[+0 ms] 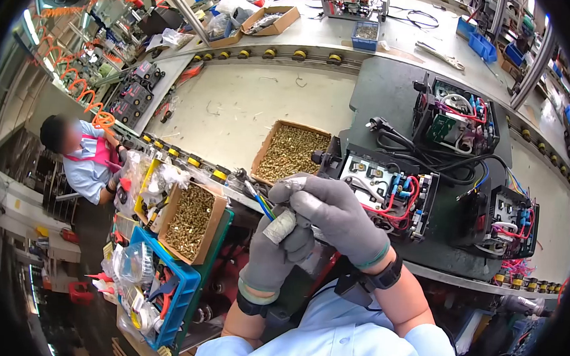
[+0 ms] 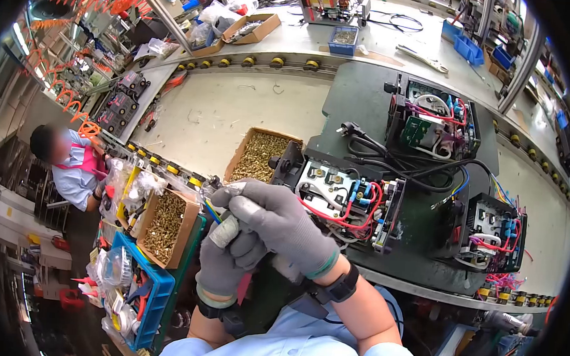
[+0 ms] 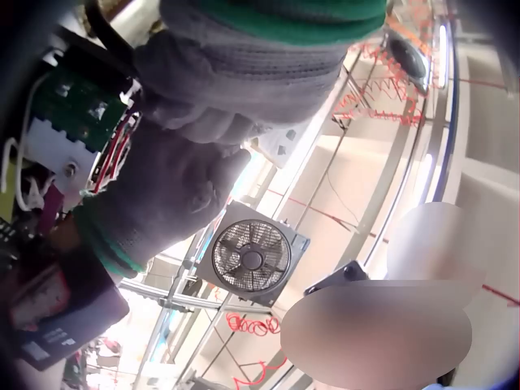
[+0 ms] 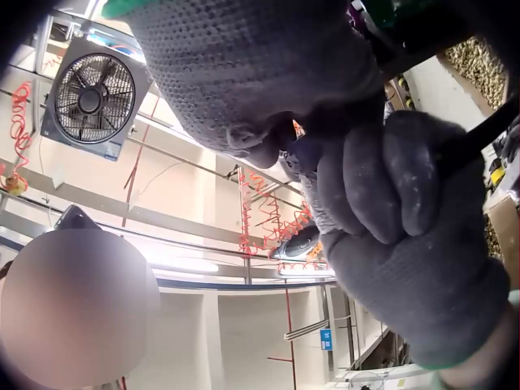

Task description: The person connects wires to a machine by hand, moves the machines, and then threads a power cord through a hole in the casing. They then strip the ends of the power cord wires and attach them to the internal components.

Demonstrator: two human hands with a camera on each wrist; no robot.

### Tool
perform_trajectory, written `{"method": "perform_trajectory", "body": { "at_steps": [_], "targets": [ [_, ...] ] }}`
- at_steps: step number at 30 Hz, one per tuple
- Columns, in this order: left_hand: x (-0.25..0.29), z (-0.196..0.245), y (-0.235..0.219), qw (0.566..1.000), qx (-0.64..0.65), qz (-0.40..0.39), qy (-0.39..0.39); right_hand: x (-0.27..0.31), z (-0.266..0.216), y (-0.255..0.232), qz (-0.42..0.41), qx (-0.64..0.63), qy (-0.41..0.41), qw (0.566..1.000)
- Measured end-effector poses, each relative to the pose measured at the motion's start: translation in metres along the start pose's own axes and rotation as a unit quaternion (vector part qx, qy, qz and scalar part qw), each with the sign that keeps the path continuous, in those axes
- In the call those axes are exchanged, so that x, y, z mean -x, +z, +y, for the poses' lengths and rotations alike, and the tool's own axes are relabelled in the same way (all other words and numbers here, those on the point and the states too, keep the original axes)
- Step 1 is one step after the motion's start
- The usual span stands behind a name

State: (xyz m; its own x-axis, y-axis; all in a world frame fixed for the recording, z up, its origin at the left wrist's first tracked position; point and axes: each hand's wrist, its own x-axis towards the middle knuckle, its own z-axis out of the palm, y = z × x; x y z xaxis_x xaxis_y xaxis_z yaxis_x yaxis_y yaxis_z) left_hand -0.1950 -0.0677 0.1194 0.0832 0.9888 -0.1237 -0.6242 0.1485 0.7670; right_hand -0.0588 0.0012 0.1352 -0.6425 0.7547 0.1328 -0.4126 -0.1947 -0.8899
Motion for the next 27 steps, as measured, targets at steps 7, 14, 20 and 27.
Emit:
{"method": "perform_trajectory", "body": {
  "at_steps": [7,14,20,27],
  "targets": [
    [-0.002,-0.012,0.024,0.916,-0.252,0.202,0.238,-0.002,-0.003,0.007,0.066,0.036,-0.041,0.996],
    [0.000,0.000,-0.003,0.997,-0.043,0.039,0.056,-0.001,-0.004,0.009,0.063,-0.015,0.012,0.998],
    [-0.004,0.000,-0.021,0.989,0.117,-0.089,-0.012,-0.004,-0.001,0.006,0.057,-0.033,0.024,0.998],
    [0.013,-0.017,0.009,0.985,-0.125,0.079,0.087,0.004,-0.011,0.020,0.180,0.005,0.018,0.984]
  ]
}}
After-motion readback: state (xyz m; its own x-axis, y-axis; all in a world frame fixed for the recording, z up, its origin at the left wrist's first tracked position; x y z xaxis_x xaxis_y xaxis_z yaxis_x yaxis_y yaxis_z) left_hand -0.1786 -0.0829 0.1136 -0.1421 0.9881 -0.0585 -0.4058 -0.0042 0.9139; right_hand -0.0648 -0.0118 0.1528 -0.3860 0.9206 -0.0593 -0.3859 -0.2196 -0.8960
